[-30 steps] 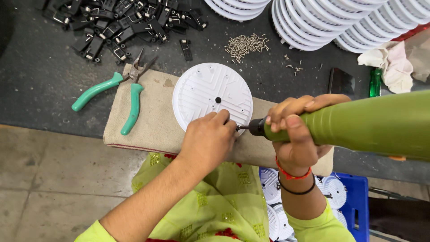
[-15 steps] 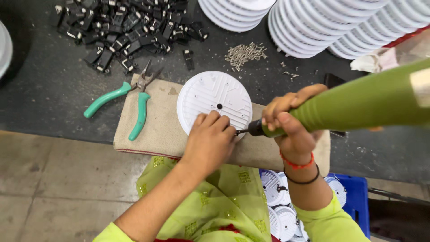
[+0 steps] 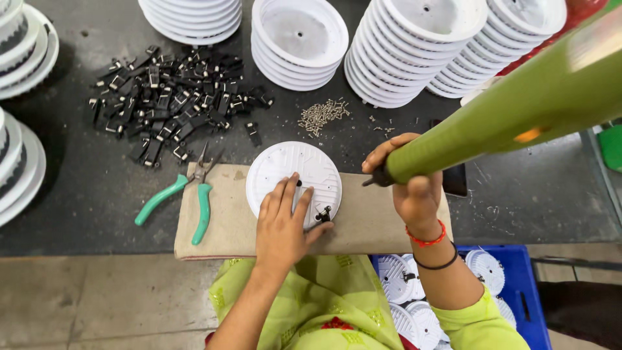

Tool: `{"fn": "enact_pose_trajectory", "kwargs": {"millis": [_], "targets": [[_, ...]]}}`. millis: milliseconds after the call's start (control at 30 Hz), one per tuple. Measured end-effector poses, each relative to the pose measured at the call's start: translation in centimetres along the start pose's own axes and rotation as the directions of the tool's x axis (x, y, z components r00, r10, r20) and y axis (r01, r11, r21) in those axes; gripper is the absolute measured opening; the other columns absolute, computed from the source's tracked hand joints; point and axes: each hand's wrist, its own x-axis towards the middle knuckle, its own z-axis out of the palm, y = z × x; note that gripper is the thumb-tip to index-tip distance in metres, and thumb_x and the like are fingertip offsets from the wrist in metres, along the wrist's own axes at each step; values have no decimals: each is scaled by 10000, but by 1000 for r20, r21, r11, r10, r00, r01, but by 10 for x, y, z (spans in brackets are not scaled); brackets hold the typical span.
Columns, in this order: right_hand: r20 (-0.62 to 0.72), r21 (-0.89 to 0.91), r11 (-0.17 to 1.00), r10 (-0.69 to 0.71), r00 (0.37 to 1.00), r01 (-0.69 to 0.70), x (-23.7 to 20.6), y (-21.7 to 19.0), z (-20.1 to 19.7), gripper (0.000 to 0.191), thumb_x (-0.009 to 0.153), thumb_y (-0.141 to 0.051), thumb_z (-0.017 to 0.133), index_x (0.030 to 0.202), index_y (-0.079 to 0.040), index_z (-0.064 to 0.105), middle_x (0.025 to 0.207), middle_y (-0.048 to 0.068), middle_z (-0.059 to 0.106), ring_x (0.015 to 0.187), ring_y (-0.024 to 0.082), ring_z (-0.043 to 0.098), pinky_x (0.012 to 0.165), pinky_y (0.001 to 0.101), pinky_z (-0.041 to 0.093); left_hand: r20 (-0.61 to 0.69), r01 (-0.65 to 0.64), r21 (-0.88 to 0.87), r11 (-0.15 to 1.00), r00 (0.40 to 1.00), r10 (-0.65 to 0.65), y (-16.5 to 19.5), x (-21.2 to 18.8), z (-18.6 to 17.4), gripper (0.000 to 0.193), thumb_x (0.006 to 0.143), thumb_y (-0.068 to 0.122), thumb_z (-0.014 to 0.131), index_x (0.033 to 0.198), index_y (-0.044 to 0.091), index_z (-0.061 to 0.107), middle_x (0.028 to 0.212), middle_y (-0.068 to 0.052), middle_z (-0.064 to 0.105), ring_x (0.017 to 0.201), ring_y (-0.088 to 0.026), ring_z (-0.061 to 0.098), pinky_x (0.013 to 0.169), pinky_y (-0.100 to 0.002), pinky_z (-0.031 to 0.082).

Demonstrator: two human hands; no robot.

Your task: The person uses a green cordless screwdriver to fasten black metal brackets onto white circular plastic light fixture bases. They place each bracket, drive screws, and then move the finished unit into a blue bin, repeating the process with multiple units.

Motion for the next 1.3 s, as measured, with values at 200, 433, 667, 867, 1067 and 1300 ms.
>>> {"fn": "enact_pose_trajectory", "kwargs": {"millis": [200,433,667,867,1067,1300], "targets": [[42,-245,956,175,984,-160,20,40,-25,351,1091,-264,631,1223,56,570,1035,150,687,950,246,699,918,403,600,18,-2,0,1000,1000,2,-3,1,-2,720,737,509,826,1285,81,639,1484,-196,498,1365,-383,454,1100,-522,366],[77,-833,535,360,930,-138,62,140,-33,211,854,-164,770,1021,-34,767,921,108,734,778,215,719,710,321,565,3,-9,-2,1000,1000,9,-3,3,-2,713,743,489,832,1289,72,642,1481,-199,504,1361,-385,467,1104,-517,368],[200,-925,361,203,959,117,64,165,-35,81,863,-127,752,895,-56,772,890,126,694,851,340,676,766,430,550,-11,-3,13,1000,1000,3,-2,1,2,715,740,491,838,1299,86,653,1481,-182,530,1367,-366,485,1146,-521,340],[248,-890,437,216,944,134,63,164,-46,81,878,-117,744,921,-49,755,928,124,701,885,339,682,772,432,544,-30,18,56,998,999,-16,1,-2,5,733,730,550,828,1282,100,655,1473,-157,535,1388,-334,475,1193,-636,216],[247,-888,460,461,852,8,73,157,-59,110,855,-57,718,955,-48,763,951,123,705,856,283,705,768,385,563,-8,32,64,997,999,-31,1,-2,6,740,750,584,806,1293,105,656,1494,-149,521,1413,-321,446,1204,-633,190],[70,-859,482,447,892,-173,72,158,-56,171,821,-112,770,987,-86,797,951,108,752,847,242,743,792,343,580,-2,37,62,997,999,-37,3,-2,6,737,754,593,798,1290,108,656,1487,-143,521,1414,-313,439,1212,-630,185]]}}
